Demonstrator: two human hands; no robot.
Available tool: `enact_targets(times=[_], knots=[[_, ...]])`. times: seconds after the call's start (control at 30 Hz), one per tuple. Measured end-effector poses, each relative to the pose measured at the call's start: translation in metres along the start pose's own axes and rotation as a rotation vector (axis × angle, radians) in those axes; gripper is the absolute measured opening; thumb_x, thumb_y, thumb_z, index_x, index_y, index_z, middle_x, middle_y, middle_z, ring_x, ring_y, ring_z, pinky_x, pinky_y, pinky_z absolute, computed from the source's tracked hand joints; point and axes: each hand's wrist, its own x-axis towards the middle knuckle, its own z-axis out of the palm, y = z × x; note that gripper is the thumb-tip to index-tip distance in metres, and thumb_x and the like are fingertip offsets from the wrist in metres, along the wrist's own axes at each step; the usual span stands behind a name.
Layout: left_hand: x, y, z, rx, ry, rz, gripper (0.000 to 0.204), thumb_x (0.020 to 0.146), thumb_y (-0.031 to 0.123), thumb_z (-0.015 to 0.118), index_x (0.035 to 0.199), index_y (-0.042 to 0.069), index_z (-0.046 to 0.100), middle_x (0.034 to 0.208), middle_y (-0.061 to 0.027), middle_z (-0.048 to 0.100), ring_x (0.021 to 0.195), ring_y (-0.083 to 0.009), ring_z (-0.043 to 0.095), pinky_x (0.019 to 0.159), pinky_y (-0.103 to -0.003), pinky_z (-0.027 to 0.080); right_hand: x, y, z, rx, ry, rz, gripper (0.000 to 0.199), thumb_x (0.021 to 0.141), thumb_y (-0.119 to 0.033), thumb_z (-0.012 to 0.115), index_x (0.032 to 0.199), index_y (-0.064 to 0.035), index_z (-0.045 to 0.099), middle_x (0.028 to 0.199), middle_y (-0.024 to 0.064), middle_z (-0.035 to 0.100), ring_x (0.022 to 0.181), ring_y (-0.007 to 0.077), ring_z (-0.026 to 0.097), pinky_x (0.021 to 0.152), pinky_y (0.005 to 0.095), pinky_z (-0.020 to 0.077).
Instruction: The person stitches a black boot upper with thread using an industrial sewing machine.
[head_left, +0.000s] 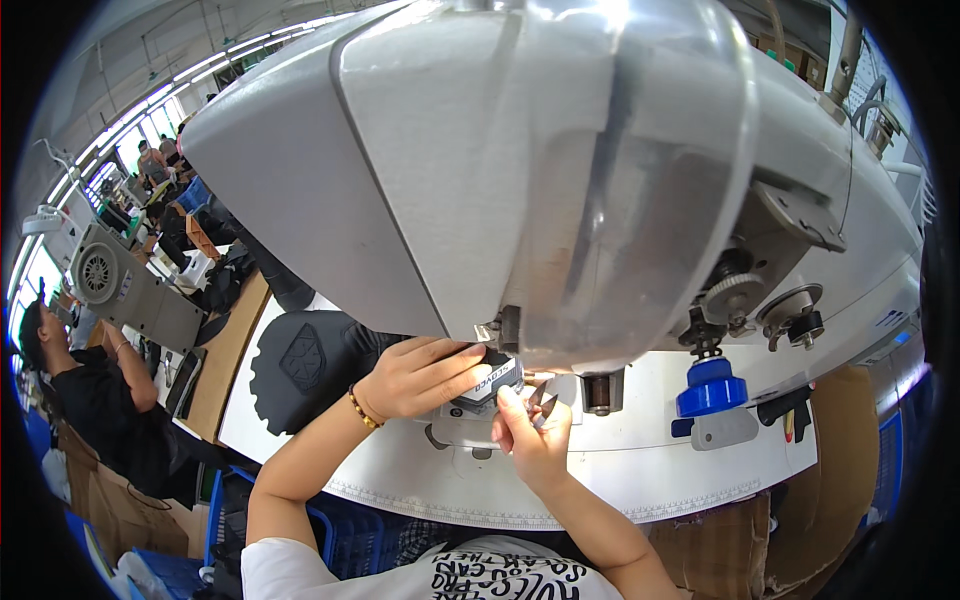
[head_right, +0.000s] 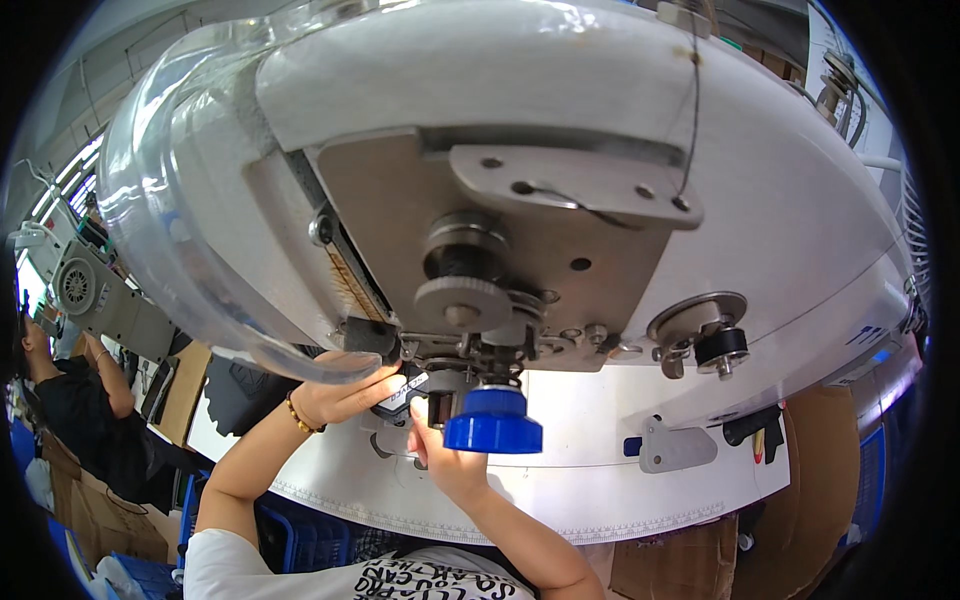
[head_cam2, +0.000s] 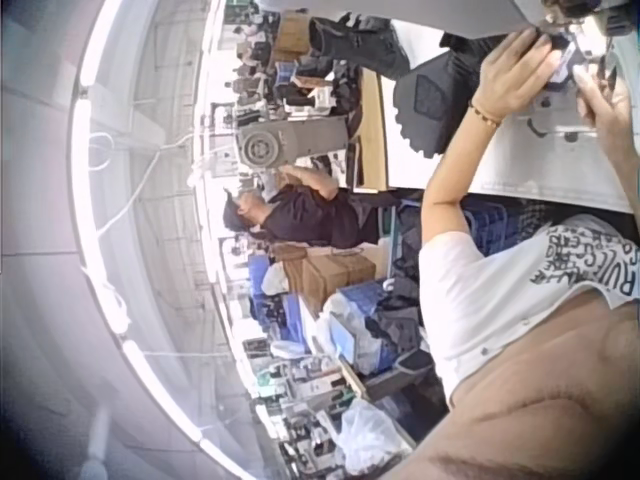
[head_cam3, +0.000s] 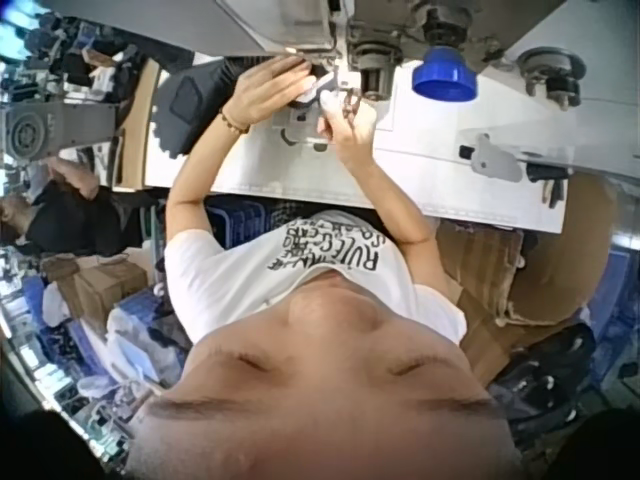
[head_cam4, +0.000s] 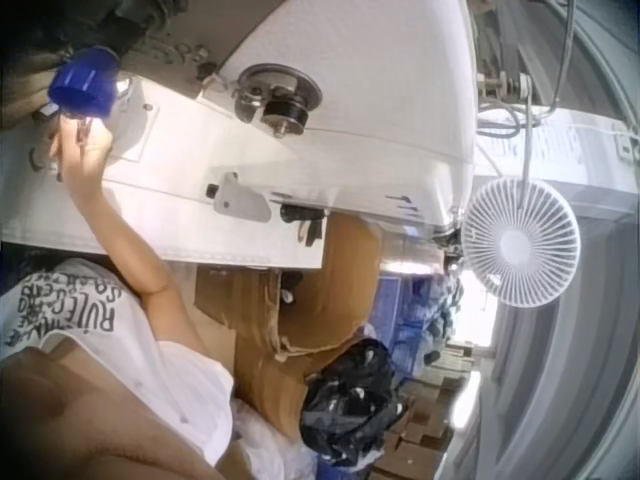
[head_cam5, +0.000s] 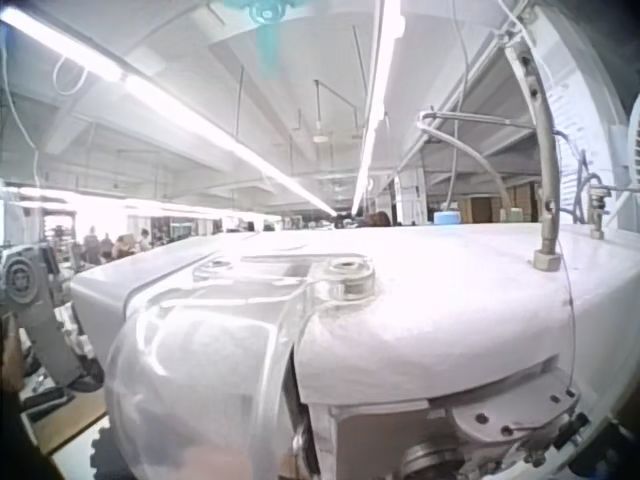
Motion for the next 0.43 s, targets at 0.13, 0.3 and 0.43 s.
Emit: enact_targets(times=[0.13,0.3,0.43], knots=[[0.001,0.004,0.004,0.040,0.062,-0.048,0.026,0.065,0.010,0.060,0.091,0.005,0.061,0.090,-0.0091,0.064,0.070,-0.0191,0.062,0.056,-0.025,0.051,0.005,0.002,-0.011,-0.305,-0.154,-0.082,0.025,0.087,-0.015,0.053,0.066,-0.0013,0.052,0.051,0.0038,0.052,0.038,0.0071,0.043,0.036,0.0188,0.0310],[0.006,0.000,-0.003,-0.058,0.022,-0.070,0.025,0.066,0.009,0.060,0.091,0.004,0.061,0.090,-0.0095,0.064,0.071,-0.0198,0.064,0.054,-0.024,0.051,0.007,-0.004,-0.016,0.100,-0.118,0.020,0.018,0.087,-0.015,0.051,0.075,-0.0018,0.053,0.056,0.0071,0.056,0.038,0.0089,0.045,0.035,0.0191,0.0307],[0.004,-0.004,-0.005,-0.025,0.011,-0.038,0.028,0.066,0.007,0.060,0.093,0.004,0.062,0.092,-0.0112,0.064,0.073,-0.0209,0.064,0.054,-0.024,0.052,0.006,0.002,-0.010,0.054,-0.013,0.005,0.015,0.087,-0.015,0.052,0.078,-0.0032,0.053,0.056,0.0073,0.056,0.037,0.0091,0.043,0.034,0.0209,0.0331]])
